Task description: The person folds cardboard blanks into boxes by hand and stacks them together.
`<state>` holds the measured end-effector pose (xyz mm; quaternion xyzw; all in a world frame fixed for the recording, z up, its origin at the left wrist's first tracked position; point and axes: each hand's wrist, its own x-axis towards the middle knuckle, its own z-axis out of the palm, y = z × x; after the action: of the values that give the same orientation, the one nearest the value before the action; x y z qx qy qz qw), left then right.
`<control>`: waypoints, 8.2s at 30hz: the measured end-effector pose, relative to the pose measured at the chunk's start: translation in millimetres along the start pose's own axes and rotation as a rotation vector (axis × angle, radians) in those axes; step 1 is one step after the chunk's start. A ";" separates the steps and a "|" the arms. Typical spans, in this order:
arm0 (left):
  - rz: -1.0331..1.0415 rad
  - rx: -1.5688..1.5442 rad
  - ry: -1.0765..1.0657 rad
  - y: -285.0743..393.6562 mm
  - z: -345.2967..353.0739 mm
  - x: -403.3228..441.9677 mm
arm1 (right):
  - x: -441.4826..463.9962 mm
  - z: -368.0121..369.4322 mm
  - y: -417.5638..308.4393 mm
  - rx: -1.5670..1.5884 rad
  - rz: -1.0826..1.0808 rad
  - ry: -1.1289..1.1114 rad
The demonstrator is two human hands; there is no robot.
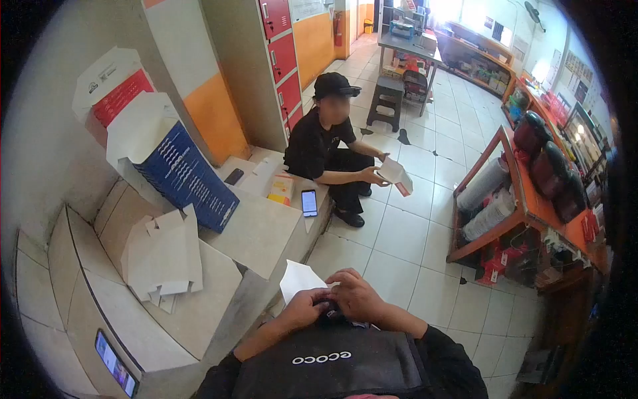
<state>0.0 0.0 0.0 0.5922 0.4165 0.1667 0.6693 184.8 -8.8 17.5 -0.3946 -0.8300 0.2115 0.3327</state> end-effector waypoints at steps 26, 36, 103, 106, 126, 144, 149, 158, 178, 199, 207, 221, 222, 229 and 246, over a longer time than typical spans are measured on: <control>0.090 0.032 0.234 14.8 -157.7 -20.4 | 180.8 54.7 10.3 0.315 0.022 -0.130; 0.216 -0.124 0.477 20.0 -186.4 -45.9 | 260.4 59.3 -11.9 0.392 -0.128 -0.347; 0.609 -0.769 1.001 38.1 -222.4 64.4 | 328.4 80.1 56.7 0.199 -0.298 0.120; 0.562 -0.728 1.070 33.4 -219.4 67.1 | 325.6 83.7 62.5 0.220 -0.344 0.108; 0.550 -0.965 0.835 27.6 -219.8 71.1 | 319.0 61.4 84.5 0.481 -0.247 -0.155; 0.213 -0.928 0.430 36.7 -208.8 87.4 | 291.8 -4.9 61.5 0.598 -0.311 -0.221; 0.174 -1.019 0.364 35.7 -208.6 90.2 | 299.6 -88.3 -30.8 1.225 -0.825 -0.486; 0.202 -1.026 0.398 30.4 -220.4 83.7 | 323.2 -46.9 -41.0 1.259 -1.364 -0.403; -0.037 -0.253 0.375 27.4 -217.6 86.1 | 337.0 26.7 108.9 -0.115 -0.306 -0.818; 0.288 0.312 0.678 40.9 -220.2 75.6 | 331.1 26.4 114.5 0.170 -0.116 -0.645; 0.116 0.344 0.597 76.7 -255.6 71.7 | 351.7 17.9 107.0 0.232 0.092 -0.751; 0.694 1.185 0.897 65.0 -239.2 79.0 | 330.1 48.5 133.1 1.443 0.869 -0.339; 0.712 1.172 0.908 64.0 -238.9 80.3 | 327.5 50.9 134.8 1.445 0.864 -0.339; 0.756 0.932 0.923 66.0 -241.2 95.0 | 321.3 49.1 128.0 1.389 1.036 -0.231; 0.483 1.275 1.430 114.9 -393.3 9.6 | 306.3 30.6 144.2 1.400 0.848 -0.195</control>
<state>-260.1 292.0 122.6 0.6709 0.6027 0.3616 -0.2362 93.9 318.6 26.0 -0.3555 -0.3116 0.8209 0.3202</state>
